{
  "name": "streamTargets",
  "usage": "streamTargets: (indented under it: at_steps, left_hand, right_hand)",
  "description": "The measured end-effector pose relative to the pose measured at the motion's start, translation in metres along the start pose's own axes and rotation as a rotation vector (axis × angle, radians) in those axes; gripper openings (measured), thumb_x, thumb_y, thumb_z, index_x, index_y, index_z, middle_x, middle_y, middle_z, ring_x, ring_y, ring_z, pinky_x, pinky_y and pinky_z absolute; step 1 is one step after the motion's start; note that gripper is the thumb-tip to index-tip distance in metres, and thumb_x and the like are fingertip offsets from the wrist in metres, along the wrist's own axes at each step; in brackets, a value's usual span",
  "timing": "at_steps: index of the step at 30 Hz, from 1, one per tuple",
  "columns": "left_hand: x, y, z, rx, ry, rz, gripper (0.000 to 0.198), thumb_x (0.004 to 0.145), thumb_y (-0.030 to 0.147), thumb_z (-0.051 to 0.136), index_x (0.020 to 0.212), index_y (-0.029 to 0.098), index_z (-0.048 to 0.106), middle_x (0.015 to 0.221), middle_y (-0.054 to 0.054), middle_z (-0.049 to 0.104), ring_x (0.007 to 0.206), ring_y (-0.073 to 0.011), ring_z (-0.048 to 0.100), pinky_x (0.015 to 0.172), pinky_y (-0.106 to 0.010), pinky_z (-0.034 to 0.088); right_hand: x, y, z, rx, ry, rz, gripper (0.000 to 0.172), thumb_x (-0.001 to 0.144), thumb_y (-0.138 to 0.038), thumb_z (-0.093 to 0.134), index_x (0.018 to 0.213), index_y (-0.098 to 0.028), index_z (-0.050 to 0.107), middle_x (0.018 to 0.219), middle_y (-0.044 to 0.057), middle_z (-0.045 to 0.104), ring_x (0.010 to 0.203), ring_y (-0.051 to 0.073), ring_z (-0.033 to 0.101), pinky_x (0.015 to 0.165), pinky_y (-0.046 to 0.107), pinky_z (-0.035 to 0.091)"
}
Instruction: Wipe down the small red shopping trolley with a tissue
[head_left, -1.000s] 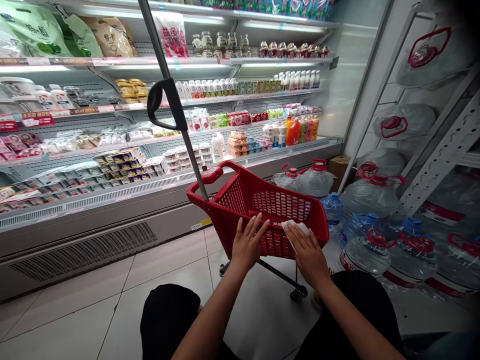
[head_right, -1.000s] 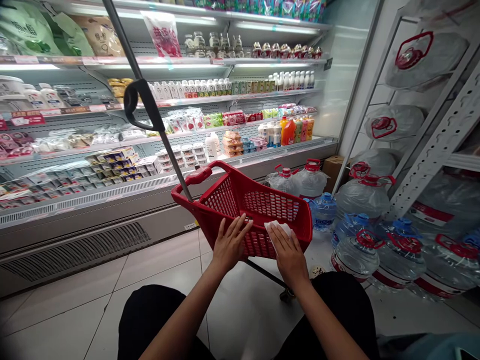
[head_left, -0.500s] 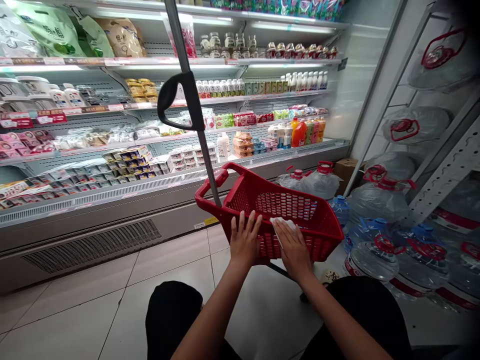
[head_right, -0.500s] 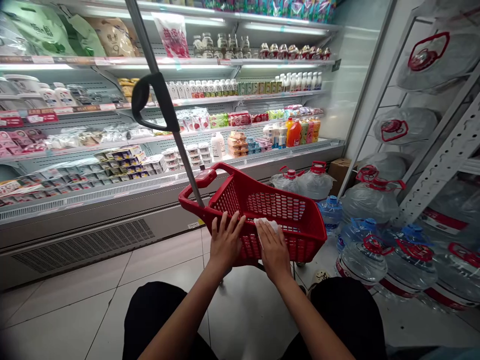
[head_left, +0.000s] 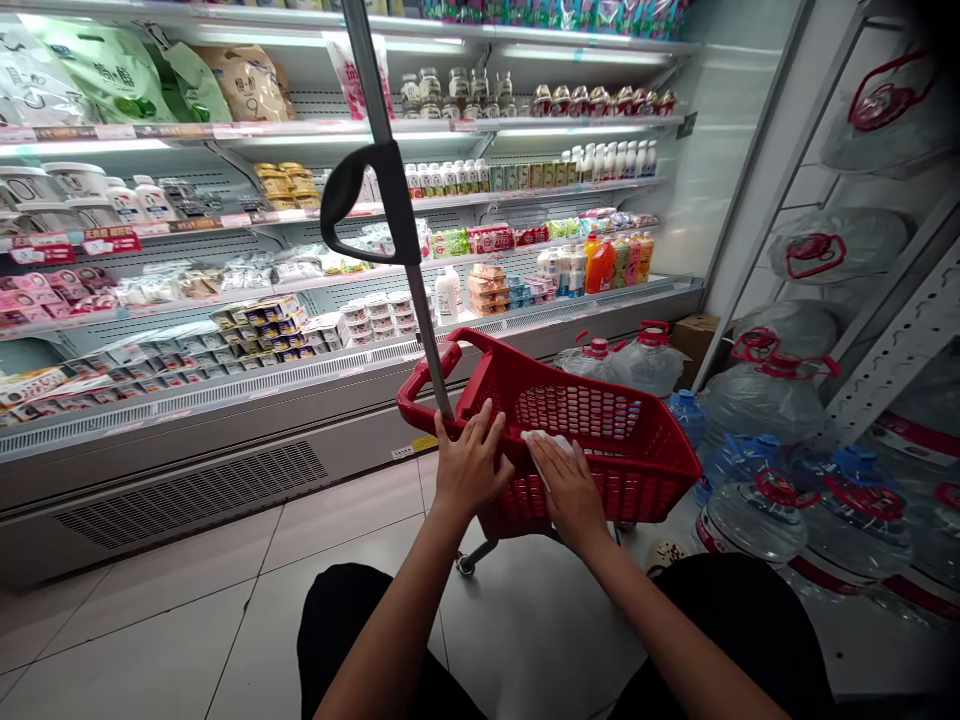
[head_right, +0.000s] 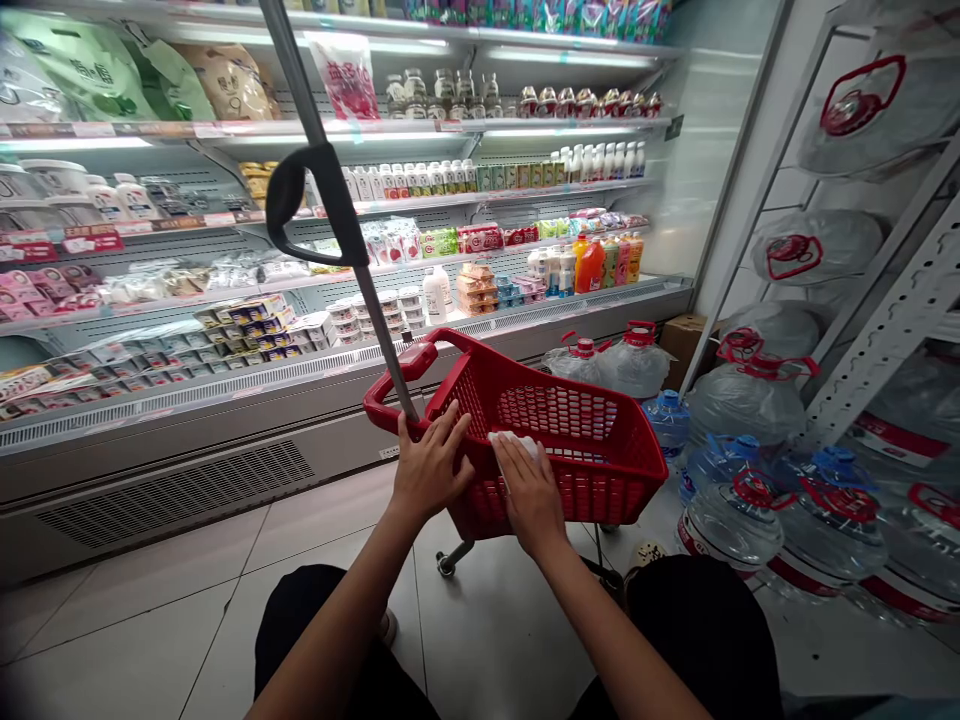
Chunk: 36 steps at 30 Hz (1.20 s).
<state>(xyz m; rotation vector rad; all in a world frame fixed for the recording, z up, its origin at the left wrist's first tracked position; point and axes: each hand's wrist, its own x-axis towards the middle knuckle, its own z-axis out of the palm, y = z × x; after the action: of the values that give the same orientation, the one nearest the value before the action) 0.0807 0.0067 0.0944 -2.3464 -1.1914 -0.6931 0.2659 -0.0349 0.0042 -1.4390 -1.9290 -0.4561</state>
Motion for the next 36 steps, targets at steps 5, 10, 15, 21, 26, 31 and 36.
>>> streamTargets:
  at_steps: [5, 10, 15, 21, 26, 31, 36]
  left_hand:
    - [-0.001, -0.004, -0.011, 0.003, -0.005, 0.005, 0.061, 0.098, 0.026, 0.045, 0.158, 0.016, 0.043, 0.171, -0.011, 0.029, 0.152, -0.0287, 0.040, 0.131, -0.057, 0.012]
    - [-0.004, -0.022, -0.017, 0.001, 0.025, -0.003, 0.066, 0.098, 0.019, 0.041, 0.163, 0.011, 0.031, 0.173, -0.011, 0.024, 0.156, -0.0234, 0.034, 0.128, -0.041, 0.030]
    - [-0.013, -0.035, -0.016, 0.084, 0.030, 0.068, 0.070, 0.096, 0.008, 0.038, 0.165, 0.015, 0.031, 0.170, -0.006, 0.031, 0.159, -0.0211, 0.026, 0.135, -0.047, 0.005]
    - [-0.016, -0.038, -0.013, 0.082, 0.044, 0.060, 0.065, 0.098, 0.005, 0.037, 0.161, 0.016, 0.039, 0.164, -0.008, 0.042, 0.159, -0.0206, 0.025, 0.133, -0.050, -0.008]
    - [-0.017, -0.035, -0.011, 0.095, 0.038, 0.068, 0.067, 0.096, 0.003, 0.036, 0.162, 0.016, 0.039, 0.162, -0.009, 0.045, 0.157, -0.0183, 0.029, 0.134, -0.046, -0.004]
    - [-0.020, -0.029, -0.012, 0.151, 0.031, 0.066, 0.060, 0.100, 0.005, 0.033, 0.158, 0.012, 0.043, 0.160, -0.011, 0.048, 0.157, -0.0169, 0.028, 0.133, -0.045, -0.006]
    - [-0.022, -0.028, -0.014, 0.166, 0.042, 0.028, 0.053, 0.103, 0.008, 0.034, 0.154, 0.006, 0.048, 0.160, -0.015, 0.047, 0.156, -0.0175, 0.030, 0.133, -0.043, -0.009]
  right_hand:
    - [0.048, -0.046, 0.017, 0.118, 0.062, -0.081, 0.069, 0.101, -0.013, 0.038, 0.167, -0.020, 0.023, 0.163, 0.007, 0.046, 0.154, 0.019, 0.036, 0.132, 0.048, 0.014]
    - [0.066, -0.067, 0.019, 0.177, 0.098, -0.142, 0.065, 0.102, -0.015, 0.040, 0.166, -0.020, 0.028, 0.162, 0.008, 0.048, 0.153, 0.021, 0.039, 0.132, 0.048, 0.013]
    - [0.032, -0.031, 0.001, 0.080, 0.038, -0.063, 0.085, 0.092, -0.003, 0.036, 0.169, -0.026, 0.010, 0.166, 0.002, 0.041, 0.153, 0.020, 0.038, 0.132, 0.049, 0.017]
    - [-0.013, 0.020, -0.007, -0.032, 0.008, -0.006, 0.085, 0.093, -0.004, 0.035, 0.169, -0.029, 0.005, 0.162, 0.002, 0.048, 0.149, 0.020, 0.045, 0.132, 0.050, 0.015]
    - [-0.005, 0.007, -0.005, -0.011, 0.043, 0.005, 0.084, 0.094, -0.004, 0.035, 0.169, -0.027, 0.005, 0.162, 0.004, 0.048, 0.150, 0.021, 0.044, 0.132, 0.050, 0.016]
    - [0.042, -0.046, 0.005, 0.096, 0.044, -0.091, 0.079, 0.094, -0.004, 0.034, 0.169, -0.022, 0.015, 0.165, 0.005, 0.044, 0.154, 0.020, 0.037, 0.132, 0.048, 0.015]
    - [0.055, -0.060, 0.010, 0.130, 0.071, -0.121, 0.077, 0.095, -0.006, 0.037, 0.168, -0.019, 0.018, 0.163, 0.008, 0.047, 0.152, 0.020, 0.040, 0.132, 0.047, 0.020]
